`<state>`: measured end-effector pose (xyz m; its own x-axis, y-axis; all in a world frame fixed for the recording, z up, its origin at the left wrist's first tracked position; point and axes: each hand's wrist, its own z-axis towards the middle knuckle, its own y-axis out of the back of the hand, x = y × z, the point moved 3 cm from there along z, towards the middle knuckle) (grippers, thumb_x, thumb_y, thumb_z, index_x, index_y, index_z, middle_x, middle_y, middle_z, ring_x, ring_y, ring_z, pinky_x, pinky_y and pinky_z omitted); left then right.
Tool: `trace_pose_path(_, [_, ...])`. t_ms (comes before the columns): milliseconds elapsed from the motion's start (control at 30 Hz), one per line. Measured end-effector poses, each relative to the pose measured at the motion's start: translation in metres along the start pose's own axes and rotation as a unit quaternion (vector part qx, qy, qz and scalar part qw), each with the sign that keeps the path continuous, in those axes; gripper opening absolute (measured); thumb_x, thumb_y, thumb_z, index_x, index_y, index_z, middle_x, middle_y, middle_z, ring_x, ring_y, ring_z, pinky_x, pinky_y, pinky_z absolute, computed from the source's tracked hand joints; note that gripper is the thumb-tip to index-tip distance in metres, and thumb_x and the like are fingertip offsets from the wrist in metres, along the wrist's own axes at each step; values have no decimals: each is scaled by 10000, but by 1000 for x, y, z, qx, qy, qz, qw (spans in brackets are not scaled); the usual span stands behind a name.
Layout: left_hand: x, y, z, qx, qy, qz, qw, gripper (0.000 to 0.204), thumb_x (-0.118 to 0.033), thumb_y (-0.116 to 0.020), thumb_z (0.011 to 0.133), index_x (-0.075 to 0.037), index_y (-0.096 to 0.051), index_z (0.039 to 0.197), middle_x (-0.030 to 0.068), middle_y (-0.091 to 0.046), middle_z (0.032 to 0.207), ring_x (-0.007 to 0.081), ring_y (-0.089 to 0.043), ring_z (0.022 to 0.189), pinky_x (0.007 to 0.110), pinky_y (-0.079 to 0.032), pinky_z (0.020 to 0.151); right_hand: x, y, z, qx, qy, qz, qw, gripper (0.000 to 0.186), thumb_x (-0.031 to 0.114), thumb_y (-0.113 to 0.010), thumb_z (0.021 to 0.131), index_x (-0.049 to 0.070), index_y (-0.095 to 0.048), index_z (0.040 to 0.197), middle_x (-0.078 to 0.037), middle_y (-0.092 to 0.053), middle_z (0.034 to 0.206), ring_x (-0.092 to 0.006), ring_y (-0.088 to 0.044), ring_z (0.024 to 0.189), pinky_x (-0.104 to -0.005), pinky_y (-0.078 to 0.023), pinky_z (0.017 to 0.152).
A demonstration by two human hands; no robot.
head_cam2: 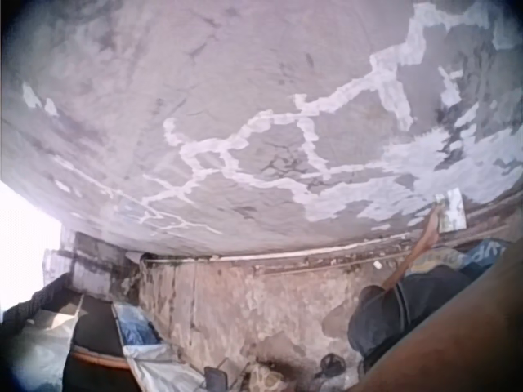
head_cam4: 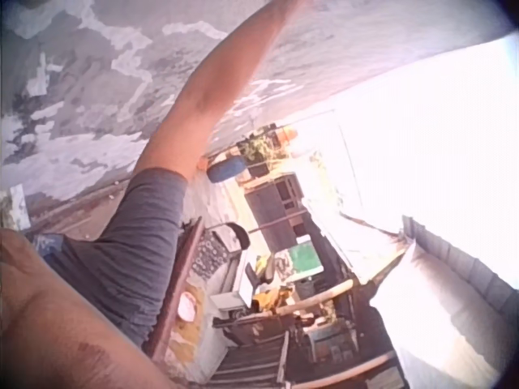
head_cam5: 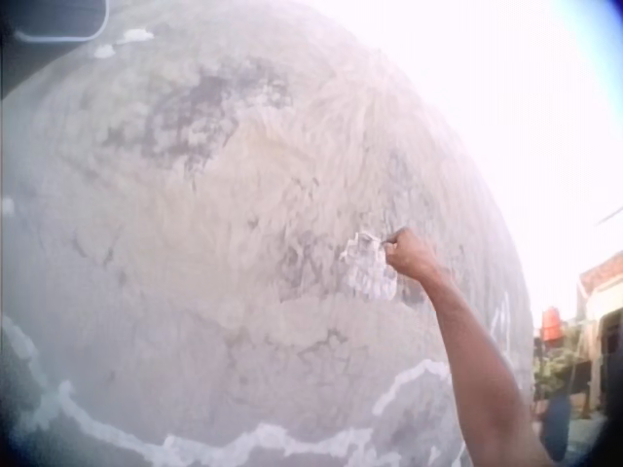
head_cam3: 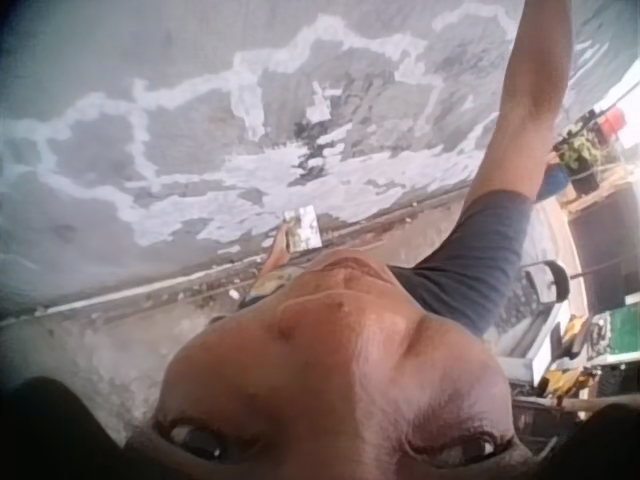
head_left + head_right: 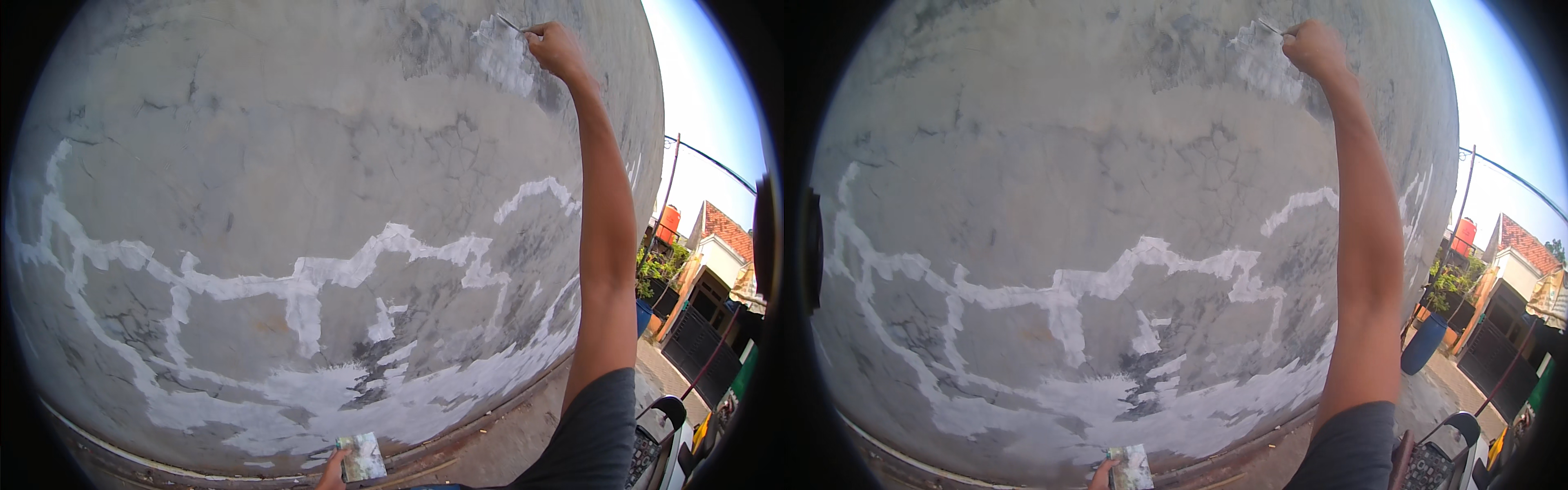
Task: The person uses a putty knife to apply white plaster to a cracked concrete wall. They repeatedly scoop plaster from a hawk held in the left hand and spread it over cracks and uneven areas on the wall surface.
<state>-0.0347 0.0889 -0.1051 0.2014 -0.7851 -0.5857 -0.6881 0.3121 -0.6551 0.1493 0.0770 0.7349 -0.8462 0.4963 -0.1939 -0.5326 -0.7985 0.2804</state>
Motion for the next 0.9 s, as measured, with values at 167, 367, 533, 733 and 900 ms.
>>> trace_pose_path(167, [3,0,-1,12,10,0,1000,409,-368,-518,920,-126,-520,1250,44,-595,965,193,-614,831,387,-547,721,12,-20,-16,-24,20,-35,999,290,156,-559,829,46,-705,1054,-236,-664,869,-377,-644,817,-410,-499,782])
trace_pose_path(367, [6,11,-12,11,16,4,1000,412,-373,-517,922,-127,-521,1251,43,-594,962,191,-613,828,385,-547,719,45,-37,-95,29,23,-29,999,258,135,-556,856,36,-706,1042,-245,-657,914,-389,-635,863,-410,-497,809])
trace_pose_path(533, [4,17,-15,14,12,5,1000,414,-378,-516,923,-127,-522,1252,42,-594,961,189,-612,826,383,-547,717,38,-13,-104,28,23,23,999,268,114,-527,842,75,-716,1026,-194,-675,961,-391,-635,911,-446,-503,802])
trace_pose_path(733, [2,21,-21,20,18,10,1000,418,-384,-515,924,-128,-523,1254,41,-593,959,187,-611,823,381,-546,715,26,-18,-69,-3,-29,-38,999,271,154,-542,855,110,-720,1055,-184,-679,977,-368,-638,931,-428,-500,824])
trace_pose_path(900, [1,31,-29,16,20,10,1000,420,-389,-514,925,-129,-524,1255,40,-593,957,185,-610,820,379,-546,713,24,-29,-99,19,-8,52,998,292,168,-554,856,129,-707,1102,-190,-679,978,-374,-638,944,-410,-494,849])
